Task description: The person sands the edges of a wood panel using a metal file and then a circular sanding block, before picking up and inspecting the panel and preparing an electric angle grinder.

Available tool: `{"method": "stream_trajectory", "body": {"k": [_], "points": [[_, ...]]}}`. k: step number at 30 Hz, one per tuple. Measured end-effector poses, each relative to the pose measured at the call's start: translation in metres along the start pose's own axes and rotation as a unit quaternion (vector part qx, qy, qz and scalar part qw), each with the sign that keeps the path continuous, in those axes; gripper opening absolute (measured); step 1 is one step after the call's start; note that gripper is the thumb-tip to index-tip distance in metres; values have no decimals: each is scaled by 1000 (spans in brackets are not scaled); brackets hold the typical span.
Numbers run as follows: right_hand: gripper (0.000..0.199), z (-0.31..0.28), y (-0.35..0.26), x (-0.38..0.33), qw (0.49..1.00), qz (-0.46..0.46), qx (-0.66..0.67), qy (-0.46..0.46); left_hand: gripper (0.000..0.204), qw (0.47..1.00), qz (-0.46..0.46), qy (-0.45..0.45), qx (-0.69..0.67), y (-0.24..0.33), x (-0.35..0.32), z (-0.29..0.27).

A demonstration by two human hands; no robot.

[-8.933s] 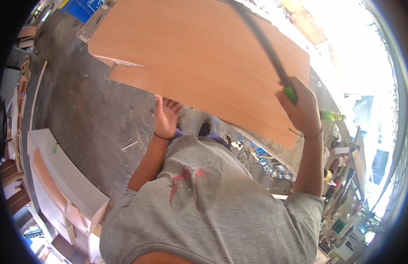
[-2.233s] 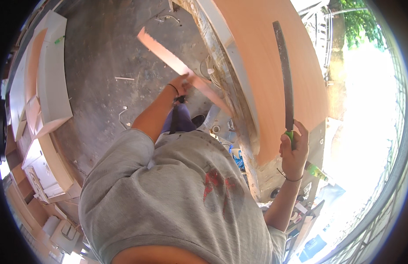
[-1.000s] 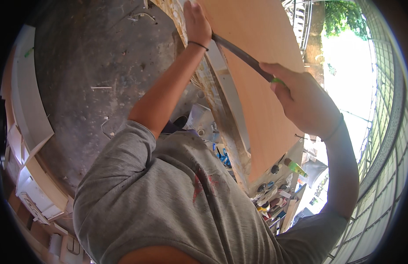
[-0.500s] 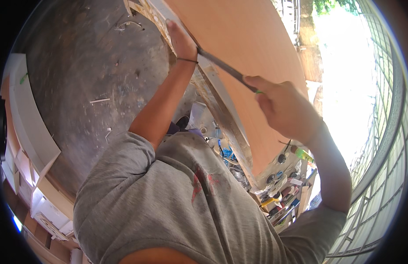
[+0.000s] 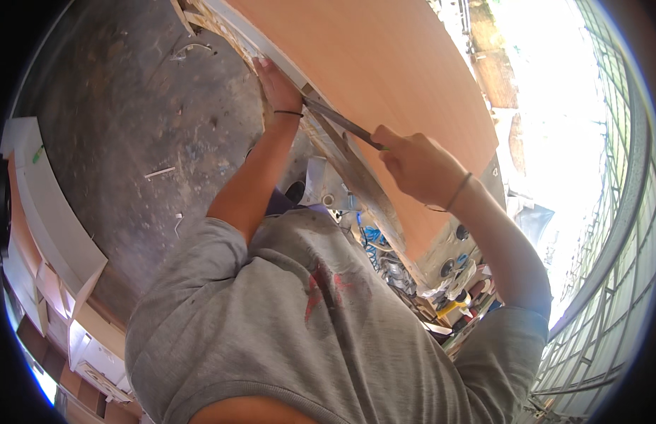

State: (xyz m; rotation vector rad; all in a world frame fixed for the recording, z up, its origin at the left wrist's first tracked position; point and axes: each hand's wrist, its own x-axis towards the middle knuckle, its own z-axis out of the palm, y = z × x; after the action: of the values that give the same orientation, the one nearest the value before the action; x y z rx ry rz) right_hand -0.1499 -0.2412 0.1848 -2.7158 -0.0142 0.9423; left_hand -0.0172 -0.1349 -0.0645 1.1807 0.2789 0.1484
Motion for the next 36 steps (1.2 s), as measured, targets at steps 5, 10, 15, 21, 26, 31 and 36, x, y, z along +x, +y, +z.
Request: {"method": "stream_trajectory", "body": {"k": [5, 10, 15, 21, 26, 31, 36], "points": [[18, -31, -3, -33, 998, 0, 55, 32, 84, 997, 67, -17, -41, 38, -2, 6], [19, 7, 36, -53, 1000, 7, -12, 25, 79, 996, 31, -22, -79, 10, -56, 16], [19, 15, 37, -50, 1000, 8, 23, 14, 80, 993, 26, -63, 101, -16, -52, 1], [19, 12, 60, -97, 998, -18, 25, 55, 90, 996, 80, -16, 22, 20, -90, 25], [18, 53, 76, -91, 998, -17, 33, 57, 89, 988, 4, -103, 116, -5, -107, 10], [18, 11, 68, -134, 998, -24, 14, 52, 92, 990, 103, -95, -17, 25, -123, 23], [17, 75, 108, -121, 997, -29, 22, 68, 80, 987, 56, -104, 108, -28, -141, 9]]}}
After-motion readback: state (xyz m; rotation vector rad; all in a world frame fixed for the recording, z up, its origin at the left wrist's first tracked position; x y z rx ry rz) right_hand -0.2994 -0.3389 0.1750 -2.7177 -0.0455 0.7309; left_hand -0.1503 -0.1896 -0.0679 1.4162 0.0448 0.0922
